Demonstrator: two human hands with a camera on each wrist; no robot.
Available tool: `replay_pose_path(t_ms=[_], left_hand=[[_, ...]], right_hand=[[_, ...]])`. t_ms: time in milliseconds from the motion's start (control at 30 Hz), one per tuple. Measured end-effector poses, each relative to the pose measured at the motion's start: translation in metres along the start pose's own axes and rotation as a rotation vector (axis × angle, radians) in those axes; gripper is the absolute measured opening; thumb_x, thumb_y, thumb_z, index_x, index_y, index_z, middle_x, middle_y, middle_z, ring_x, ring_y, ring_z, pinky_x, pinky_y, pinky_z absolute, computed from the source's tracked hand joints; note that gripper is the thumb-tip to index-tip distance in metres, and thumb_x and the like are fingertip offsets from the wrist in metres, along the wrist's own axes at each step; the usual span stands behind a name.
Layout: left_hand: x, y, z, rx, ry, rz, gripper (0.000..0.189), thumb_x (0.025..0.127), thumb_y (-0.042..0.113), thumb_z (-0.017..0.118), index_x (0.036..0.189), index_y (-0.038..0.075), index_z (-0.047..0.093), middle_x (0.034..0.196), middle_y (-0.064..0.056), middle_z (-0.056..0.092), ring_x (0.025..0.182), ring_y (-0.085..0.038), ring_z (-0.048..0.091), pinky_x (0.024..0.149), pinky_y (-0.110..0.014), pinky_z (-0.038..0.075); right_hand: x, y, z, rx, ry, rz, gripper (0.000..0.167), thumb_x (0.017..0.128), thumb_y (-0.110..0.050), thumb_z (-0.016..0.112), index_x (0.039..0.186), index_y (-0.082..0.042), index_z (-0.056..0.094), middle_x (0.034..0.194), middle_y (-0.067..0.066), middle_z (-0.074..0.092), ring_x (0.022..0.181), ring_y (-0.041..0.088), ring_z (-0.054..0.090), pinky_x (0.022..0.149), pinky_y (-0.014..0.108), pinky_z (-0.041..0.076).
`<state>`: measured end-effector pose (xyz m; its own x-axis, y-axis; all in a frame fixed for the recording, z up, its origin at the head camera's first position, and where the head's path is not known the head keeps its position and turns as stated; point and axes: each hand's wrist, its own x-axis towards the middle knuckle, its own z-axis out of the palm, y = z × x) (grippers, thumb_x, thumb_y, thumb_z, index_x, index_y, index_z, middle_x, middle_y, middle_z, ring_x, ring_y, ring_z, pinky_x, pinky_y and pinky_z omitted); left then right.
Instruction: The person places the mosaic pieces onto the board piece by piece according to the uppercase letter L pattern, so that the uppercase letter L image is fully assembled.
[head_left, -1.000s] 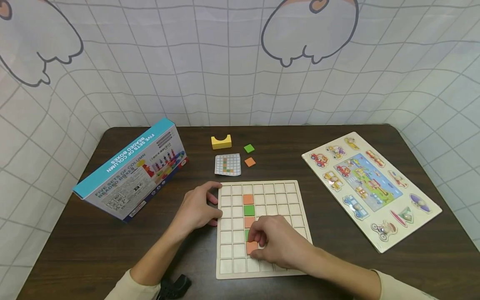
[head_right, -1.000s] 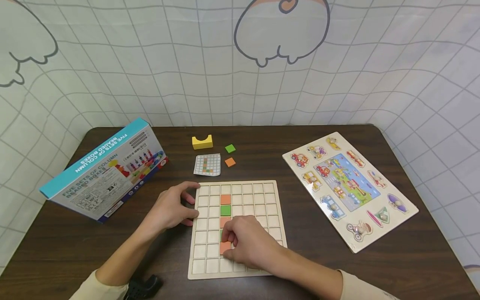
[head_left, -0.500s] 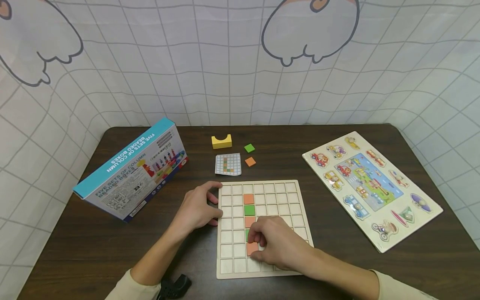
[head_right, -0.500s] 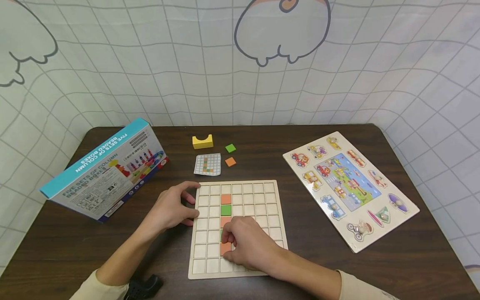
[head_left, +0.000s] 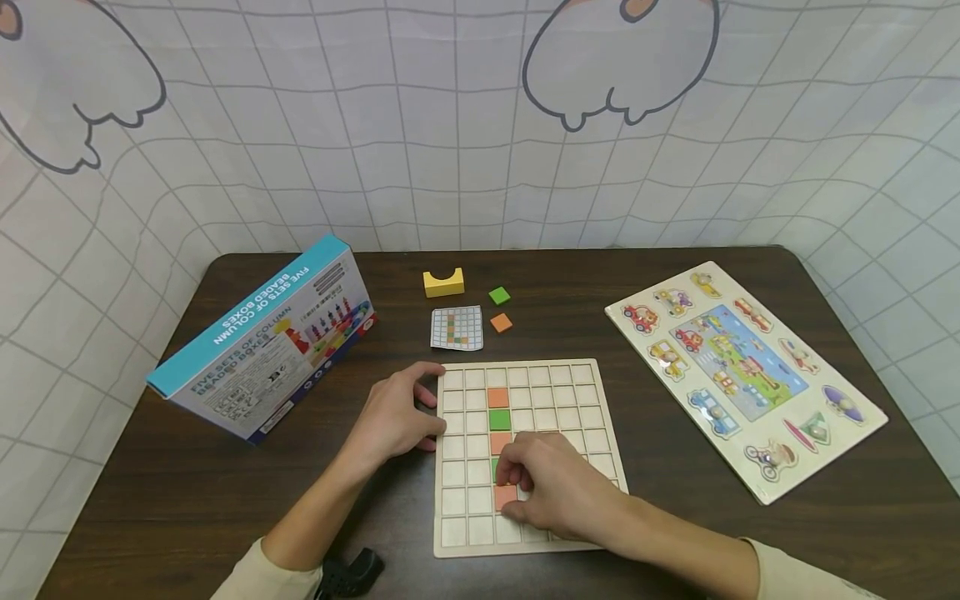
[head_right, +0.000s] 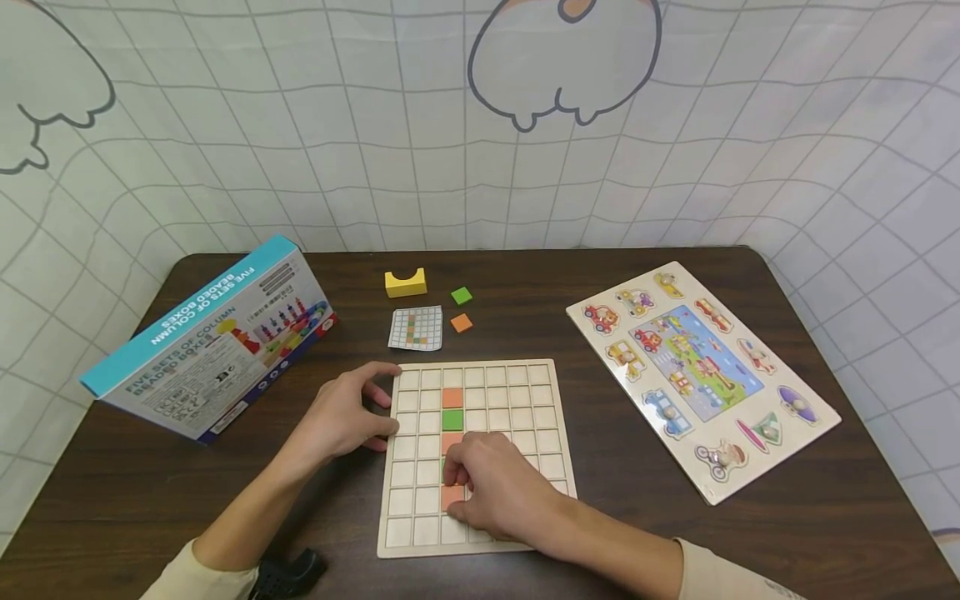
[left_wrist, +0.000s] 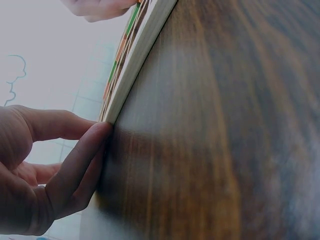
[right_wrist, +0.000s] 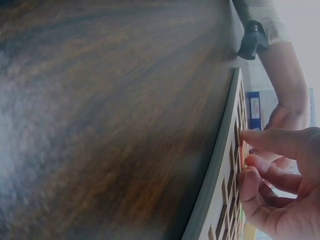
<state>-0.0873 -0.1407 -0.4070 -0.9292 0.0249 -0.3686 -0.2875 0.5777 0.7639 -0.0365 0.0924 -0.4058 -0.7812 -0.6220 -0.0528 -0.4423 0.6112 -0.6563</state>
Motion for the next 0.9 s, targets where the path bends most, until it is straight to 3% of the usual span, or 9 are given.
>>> replay_pose_path(t_ms=[533, 900], left_hand=[[0.001, 0.001, -0.001, 0.003, -0.003, -0.005, 0.072, 0.076, -0.004, 0.081, 0.142, 0.015, 0.059, 0.104, -0.015, 0.062, 0.058, -0.02, 0.067, 0.051, -0.032, 0.063], [0.0, 0.001, -0.001, 0.001, -0.005, -0.01, 0.072, 0.076, -0.005, 0.081, 0.142, 0.015, 0.059, 0.105, -0.015, 0.062, 0.06, -0.02, 0.067, 0.051, -0.032, 0.063]], right_hand=[[0.006, 0.001, -0.01, 0.023, -0.01, 0.012, 0.02, 0.076, -0.006, 0.087, 0.08, -0.016, 0.07, 0.075, -0.007, 0.061, 0.066, 0.002, 0.054, 0.061, 0.017, 0.049], [0.023, 0.009, -0.028, -0.002, 0.026, 0.087, 0.018, 0.078, -0.006, 0.086, 0.088, -0.016, 0.074, 0.079, -0.007, 0.065, 0.071, 0.009, 0.058, 0.063, 0.02, 0.05]])
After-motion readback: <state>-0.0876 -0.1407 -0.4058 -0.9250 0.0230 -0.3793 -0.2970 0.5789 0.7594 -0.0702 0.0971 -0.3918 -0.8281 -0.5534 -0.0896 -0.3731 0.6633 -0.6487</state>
